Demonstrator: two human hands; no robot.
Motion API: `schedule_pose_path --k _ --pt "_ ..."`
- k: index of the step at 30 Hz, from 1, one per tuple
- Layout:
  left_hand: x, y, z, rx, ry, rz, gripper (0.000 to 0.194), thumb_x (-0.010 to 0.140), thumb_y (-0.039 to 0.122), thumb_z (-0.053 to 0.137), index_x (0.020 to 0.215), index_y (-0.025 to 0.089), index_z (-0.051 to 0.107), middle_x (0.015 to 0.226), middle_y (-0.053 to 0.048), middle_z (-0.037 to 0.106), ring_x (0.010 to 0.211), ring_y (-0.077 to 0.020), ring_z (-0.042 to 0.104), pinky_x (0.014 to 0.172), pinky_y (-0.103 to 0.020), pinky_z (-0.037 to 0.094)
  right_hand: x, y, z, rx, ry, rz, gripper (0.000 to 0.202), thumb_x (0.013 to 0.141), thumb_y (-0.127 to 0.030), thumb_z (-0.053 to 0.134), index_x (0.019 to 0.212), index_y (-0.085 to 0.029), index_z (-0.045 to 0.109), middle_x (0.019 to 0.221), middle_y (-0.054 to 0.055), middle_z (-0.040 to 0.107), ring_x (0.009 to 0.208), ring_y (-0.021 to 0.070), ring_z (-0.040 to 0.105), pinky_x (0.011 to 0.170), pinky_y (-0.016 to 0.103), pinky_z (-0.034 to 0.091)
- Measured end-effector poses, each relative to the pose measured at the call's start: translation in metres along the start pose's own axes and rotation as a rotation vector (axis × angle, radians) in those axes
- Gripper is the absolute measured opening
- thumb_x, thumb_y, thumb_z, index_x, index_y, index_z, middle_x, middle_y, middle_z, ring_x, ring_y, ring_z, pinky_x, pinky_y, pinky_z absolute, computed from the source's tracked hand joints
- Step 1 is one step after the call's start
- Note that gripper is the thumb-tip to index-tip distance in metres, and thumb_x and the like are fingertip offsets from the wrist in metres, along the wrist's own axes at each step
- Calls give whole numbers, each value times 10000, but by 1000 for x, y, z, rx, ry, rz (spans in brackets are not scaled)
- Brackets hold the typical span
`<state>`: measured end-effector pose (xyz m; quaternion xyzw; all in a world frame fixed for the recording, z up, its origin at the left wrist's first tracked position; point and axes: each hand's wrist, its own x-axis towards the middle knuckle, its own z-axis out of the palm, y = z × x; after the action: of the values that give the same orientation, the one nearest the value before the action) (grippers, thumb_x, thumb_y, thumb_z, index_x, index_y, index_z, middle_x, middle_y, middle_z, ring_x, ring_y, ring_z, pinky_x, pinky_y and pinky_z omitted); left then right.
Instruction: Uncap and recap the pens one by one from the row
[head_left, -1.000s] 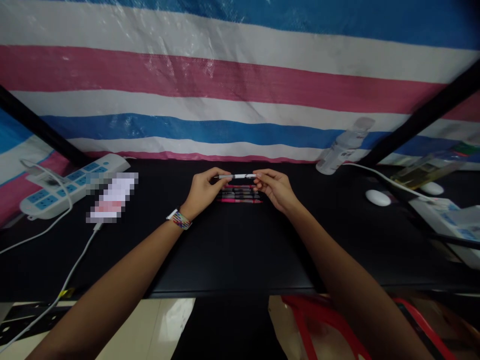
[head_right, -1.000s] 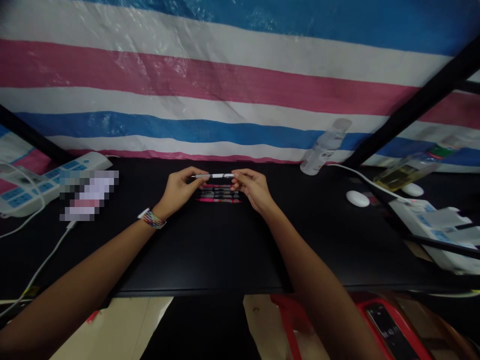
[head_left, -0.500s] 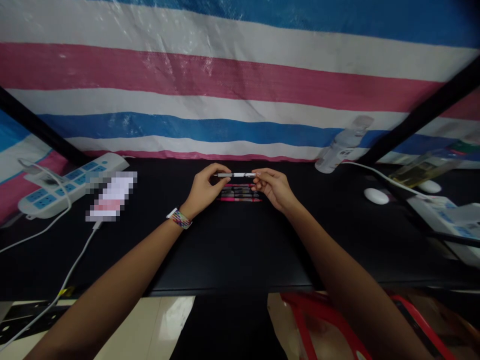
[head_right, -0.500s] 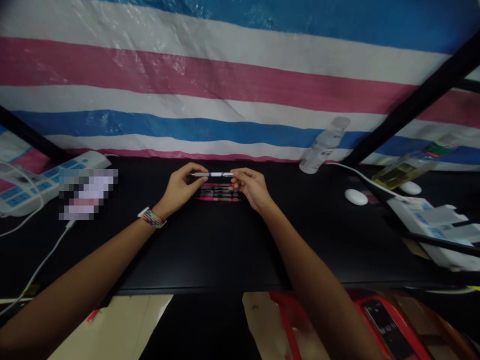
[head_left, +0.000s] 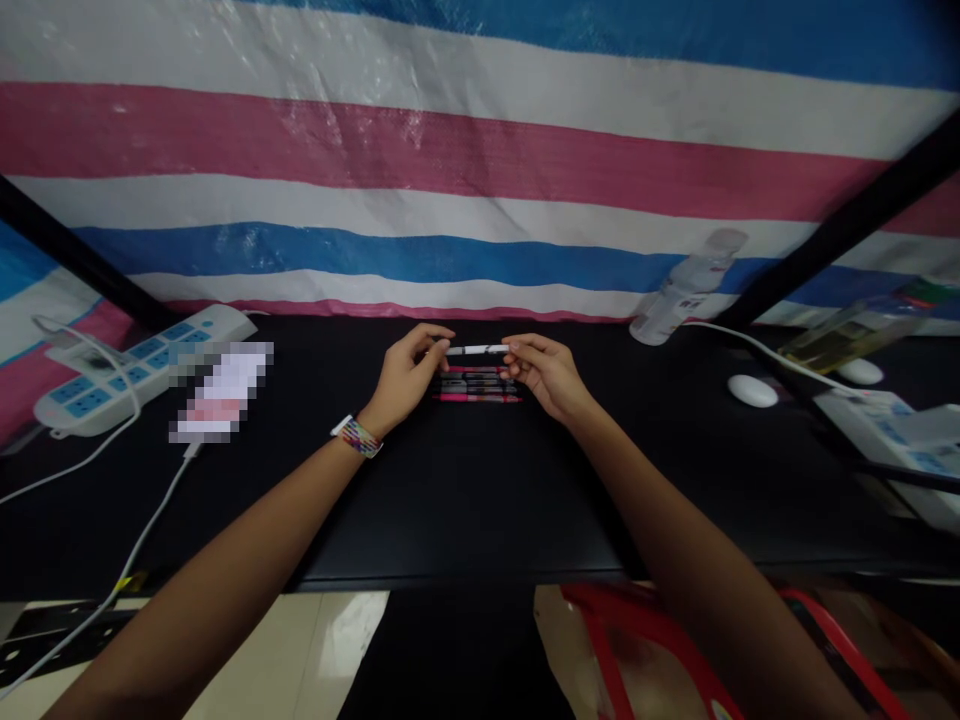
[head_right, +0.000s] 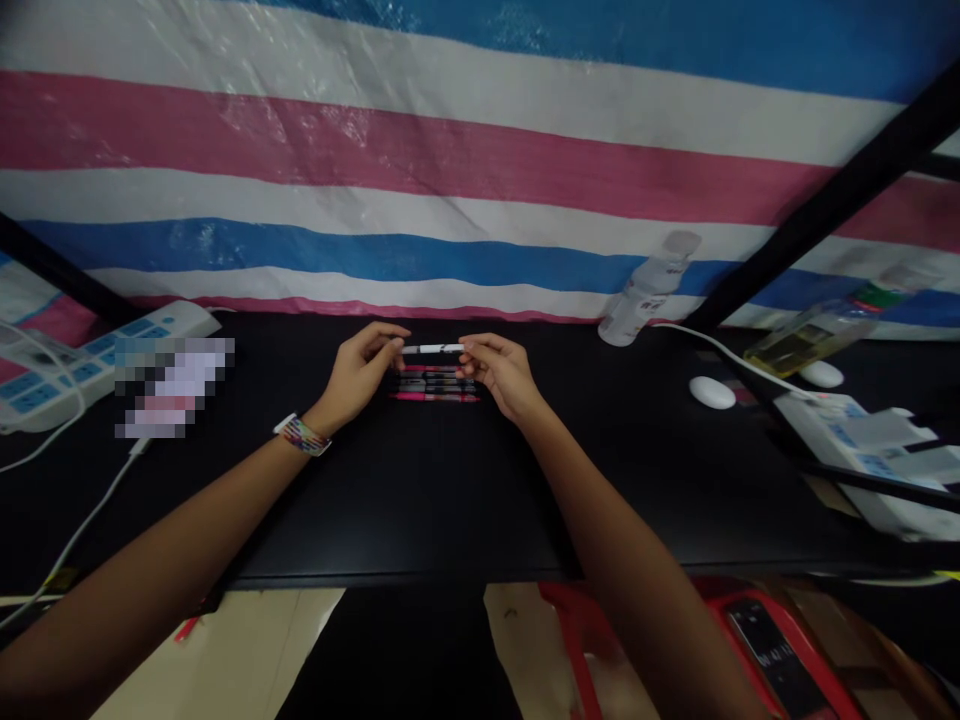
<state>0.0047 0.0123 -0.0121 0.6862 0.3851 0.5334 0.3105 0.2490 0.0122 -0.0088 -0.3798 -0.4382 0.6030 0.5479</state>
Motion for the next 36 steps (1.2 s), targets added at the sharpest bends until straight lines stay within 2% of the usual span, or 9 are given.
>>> schedule_pose_path --k 4,8,13,16,18,20,26,32,36 --pt "0 3 1 10 38 34 332 944 287 818 1261 250 727 1015 -40 789 954 -199 755 898 -358 593 0 0 0 11 4 -5 204 794 -352 940 919 -225 840 766 14 694 676 141 603 807 398 655" --pt "1 2 0 -5 15 -40 180 1053 343 681 1181 240 753 826 -20 760 796 -188 738 820 -358 602 0 1 0 13 -2 -16 207 798 -352 949 924 -226 843 772 15 697 681 141 615 806 397 654" --pt "1 1 -1 48 51 35 373 898 193 801 1265 232 746 1163 -78 828 1094 -235 780 974 -390 602 0 0 -1 7 0 -22 206 801 -354 955 923 -230 843 774 14 701 686 139 623 818 397 658" --pt "1 0 -1 49 47 -43 204 983 340 763 1145 219 793 1036 -69 832 960 -223 783 909 -377 614 0 0 0 28 6 -29 214 773 -343 962 918 -231 851 762 5 710 684 135 619 799 380 657" --pt "0 0 -1 57 34 -93 231 1028 420 715 1004 213 813 893 -54 811 830 -203 758 821 -354 609 0 0 1 26 14 -34 209 766 -335 955 916 -231 853 762 5 715 689 138 619 793 377 657" --pt "1 -1 -1 55 21 -102 221 1007 408 740 936 214 819 833 -46 801 776 -193 739 762 -336 595 0 0 1 16 22 -35 171 779 -319 937 901 -235 853 763 9 719 694 143 619 792 380 655" --pt "2 3 -1 4 34 -58 160 939 359 815 1029 232 848 1022 -66 862 933 -221 787 880 -378 629 0 -2 0 6 25 9 137 801 -304 885 903 -230 831 763 20 699 681 149 591 794 387 634" --pt "2 2 -1 -26 58 -65 175 929 348 832 1057 231 851 1078 -68 865 979 -226 791 940 -398 636 -4 -10 0 136 -69 160 413 904 -495 672 1165 -212 821 882 72 731 766 193 637 786 368 622" --pt "2 1 -1 -35 55 -75 195 921 353 840 1069 226 851 1077 -69 863 953 -221 784 928 -395 642 -4 -10 1 147 -49 125 402 876 -439 639 1166 -212 800 987 97 778 866 216 687 804 357 627"
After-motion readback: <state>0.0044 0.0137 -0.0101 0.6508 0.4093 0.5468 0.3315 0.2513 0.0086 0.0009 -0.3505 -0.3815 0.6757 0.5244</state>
